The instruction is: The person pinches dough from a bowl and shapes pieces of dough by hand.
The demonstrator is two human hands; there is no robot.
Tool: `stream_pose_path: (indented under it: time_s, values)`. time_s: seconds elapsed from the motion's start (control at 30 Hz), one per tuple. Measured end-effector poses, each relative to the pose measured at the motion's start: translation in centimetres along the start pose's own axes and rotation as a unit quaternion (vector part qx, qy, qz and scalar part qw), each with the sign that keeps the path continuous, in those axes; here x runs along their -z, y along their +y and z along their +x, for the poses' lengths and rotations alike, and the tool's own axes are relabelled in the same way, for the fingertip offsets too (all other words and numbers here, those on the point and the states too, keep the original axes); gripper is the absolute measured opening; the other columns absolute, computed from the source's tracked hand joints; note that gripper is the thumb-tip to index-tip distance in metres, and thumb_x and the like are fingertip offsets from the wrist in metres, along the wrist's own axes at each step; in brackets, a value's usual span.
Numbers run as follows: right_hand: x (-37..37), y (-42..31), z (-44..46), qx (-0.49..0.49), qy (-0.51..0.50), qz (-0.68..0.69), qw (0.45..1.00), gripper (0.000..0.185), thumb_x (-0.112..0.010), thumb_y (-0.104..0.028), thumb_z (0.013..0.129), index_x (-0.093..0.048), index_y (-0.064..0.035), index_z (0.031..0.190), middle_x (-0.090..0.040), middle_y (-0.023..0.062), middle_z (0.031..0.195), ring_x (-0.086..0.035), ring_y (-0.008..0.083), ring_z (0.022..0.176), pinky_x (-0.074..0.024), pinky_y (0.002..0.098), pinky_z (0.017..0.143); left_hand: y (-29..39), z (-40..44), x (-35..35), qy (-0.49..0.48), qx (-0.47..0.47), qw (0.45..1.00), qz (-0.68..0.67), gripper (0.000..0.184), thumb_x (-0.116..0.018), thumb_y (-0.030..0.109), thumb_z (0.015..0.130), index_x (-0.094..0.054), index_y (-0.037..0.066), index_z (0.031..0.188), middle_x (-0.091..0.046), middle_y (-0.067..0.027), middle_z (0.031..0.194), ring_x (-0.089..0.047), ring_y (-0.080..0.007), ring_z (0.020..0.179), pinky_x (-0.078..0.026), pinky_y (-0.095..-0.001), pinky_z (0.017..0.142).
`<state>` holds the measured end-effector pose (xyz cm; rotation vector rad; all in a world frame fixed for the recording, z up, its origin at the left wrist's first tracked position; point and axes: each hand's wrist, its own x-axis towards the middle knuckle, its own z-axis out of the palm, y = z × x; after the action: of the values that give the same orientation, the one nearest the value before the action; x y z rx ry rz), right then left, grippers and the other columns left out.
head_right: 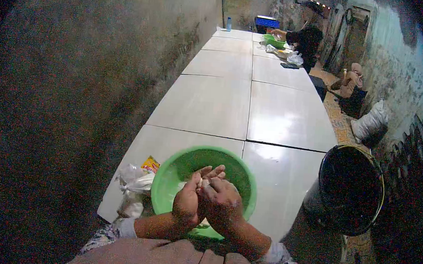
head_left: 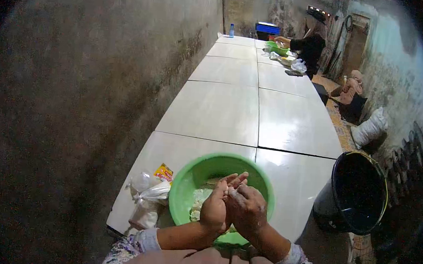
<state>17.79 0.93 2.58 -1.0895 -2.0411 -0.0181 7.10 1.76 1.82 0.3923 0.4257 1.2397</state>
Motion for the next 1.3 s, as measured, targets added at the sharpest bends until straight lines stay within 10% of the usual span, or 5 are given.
stream_pose_path:
  time_s: [0.37,0.43,0.63,1.07,1.3]
  values:
    - [-0.4,1.8,-0.1,-0.172,-0.035,0.177,0.968,0.081,-0.019,-0.069,0.09,-0.026,-0.0134,0.148,-0.02,0.0216,0.152,-0.014,0.0388,0.141,-0.0016,0.0618,0.108,-1.9,0.7,2.2,-0.129,0.209,0.95,-0.191,0.049,-0.044,0.042,0.095,-0.048,0.006,0.127,-0.057,-0.0133,0.115,-0.059,-0.0262,0.101,-0.046,-0.0403,0.095]
    - [-0.2,-0.8,-0.1,-0.119,-0.056,0.19,0.973,0.089,-0.008,-0.073,0.086,-0.026,-0.011,0.148,-0.018,0.0202,0.153,-0.012,0.038,0.142,0.0012,0.0609,0.108,-5.6,0.6,0.3,-0.012,-0.238,0.939,0.246,0.056,-0.033,0.05,0.098,-0.048,0.004,0.126,-0.059,-0.0132,0.113,-0.059,-0.0241,0.103,-0.045,-0.0383,0.097]
    - [-1.2,1.3,0.1,-0.174,0.068,0.192,0.964,0.091,-0.019,-0.075,0.084,-0.021,-0.0113,0.149,-0.009,0.0137,0.157,0.006,0.0372,0.144,0.0174,0.065,0.102,0.0,-1.2,-0.6,-0.106,0.082,0.758,0.638,0.068,-0.02,0.049,0.101,-0.014,-0.002,0.145,-0.046,-0.0211,0.134,-0.048,-0.0316,0.121,-0.035,-0.0351,0.105]
    - [4.0,5.4,1.2,-0.149,0.181,0.138,0.962,0.086,-0.004,-0.067,0.09,-0.036,-0.0042,0.14,-0.029,0.0171,0.149,-0.018,0.0341,0.141,0.0065,0.0601,0.107,-1.6,1.0,0.7,-0.019,0.222,0.975,0.002,0.047,-0.041,0.04,0.099,-0.031,0.018,0.059,-0.026,0.0008,0.054,-0.021,-0.0134,0.042,-0.021,-0.0266,0.039]
    - [-0.9,4.2,0.0,-0.15,0.143,0.33,0.921,0.088,-0.011,-0.069,0.09,-0.028,-0.0014,0.143,-0.027,0.0174,0.149,-0.022,0.0307,0.139,-0.009,0.0442,0.114,-0.1,2.2,0.2,0.002,0.15,0.984,-0.1,0.025,-0.037,0.026,0.099,-0.05,0.008,0.108,-0.054,-0.0168,0.116,-0.056,-0.022,0.105,-0.052,-0.0313,0.08]
